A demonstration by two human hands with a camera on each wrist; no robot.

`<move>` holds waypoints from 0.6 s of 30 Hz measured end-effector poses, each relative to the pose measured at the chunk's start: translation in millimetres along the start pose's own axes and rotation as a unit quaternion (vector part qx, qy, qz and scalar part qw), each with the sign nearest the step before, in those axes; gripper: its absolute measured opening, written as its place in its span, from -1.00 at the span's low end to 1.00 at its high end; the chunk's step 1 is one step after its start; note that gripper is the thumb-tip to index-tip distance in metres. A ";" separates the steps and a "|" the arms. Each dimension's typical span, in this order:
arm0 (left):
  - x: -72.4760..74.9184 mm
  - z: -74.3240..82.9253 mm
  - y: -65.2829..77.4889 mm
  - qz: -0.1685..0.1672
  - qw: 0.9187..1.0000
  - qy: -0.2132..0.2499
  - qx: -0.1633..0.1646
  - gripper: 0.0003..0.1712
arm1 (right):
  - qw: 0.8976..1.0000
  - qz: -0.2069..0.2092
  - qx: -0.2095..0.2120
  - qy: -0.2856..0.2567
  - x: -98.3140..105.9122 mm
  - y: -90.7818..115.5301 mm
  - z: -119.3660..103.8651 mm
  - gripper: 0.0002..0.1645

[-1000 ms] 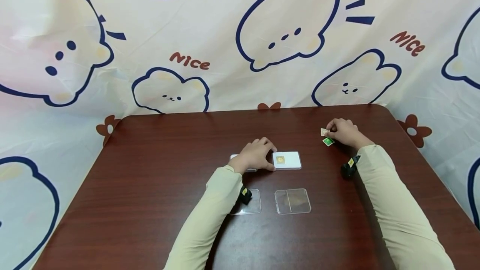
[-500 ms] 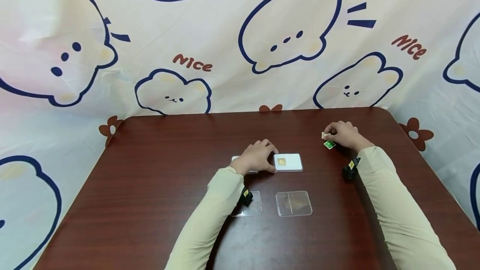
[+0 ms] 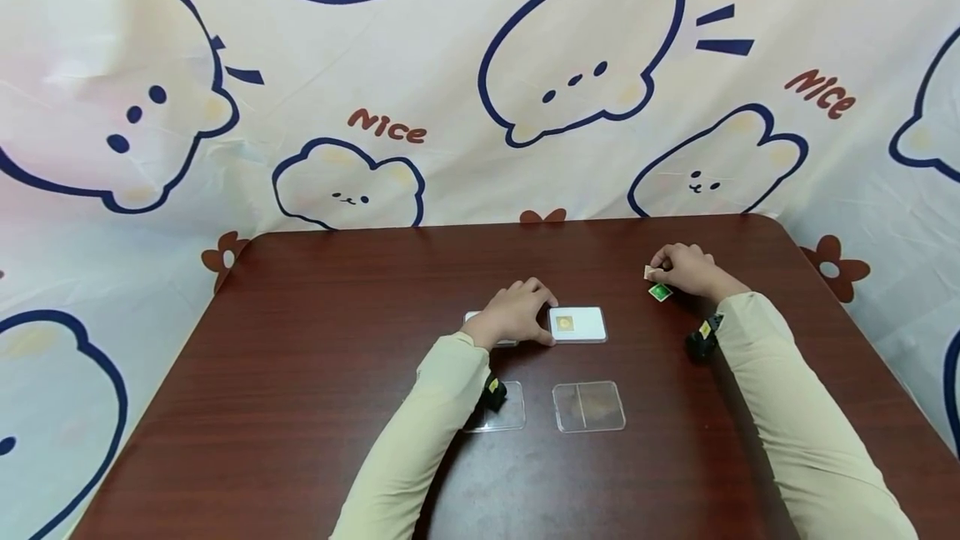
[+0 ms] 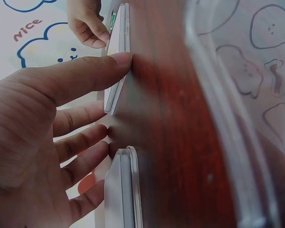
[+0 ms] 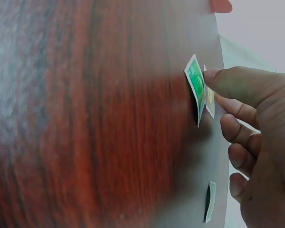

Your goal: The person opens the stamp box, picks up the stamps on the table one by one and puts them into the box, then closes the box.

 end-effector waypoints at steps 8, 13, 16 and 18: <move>1.0 0.4 0.6 0.002 1.000 0.001 0.001 -0.33 | 1.000 0.000 0.007 0.017 0.6 1.2 -5.4 -0.64; 0.7 0.5 0.7 0.002 1.000 0.005 0.000 -0.33 | 0.999 -0.001 0.015 0.042 1.3 2.9 -11.1 -0.70; 0.6 0.2 0.6 0.002 1.000 0.005 -0.001 -0.34 | 0.999 -0.003 0.016 0.047 0.3 2.4 -11.4 -0.72; 0.1 -0.1 0.7 0.002 1.000 0.005 -0.001 -0.34 | 0.999 -0.003 0.017 0.045 -0.6 2.2 -11.7 -0.72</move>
Point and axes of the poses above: each hand's wrist, its own y-axis away from the middle knuckle, its own x-axis out of the back of the hand, z = x × y, the point moved 8 cm from there along -y, towards the middle knuckle
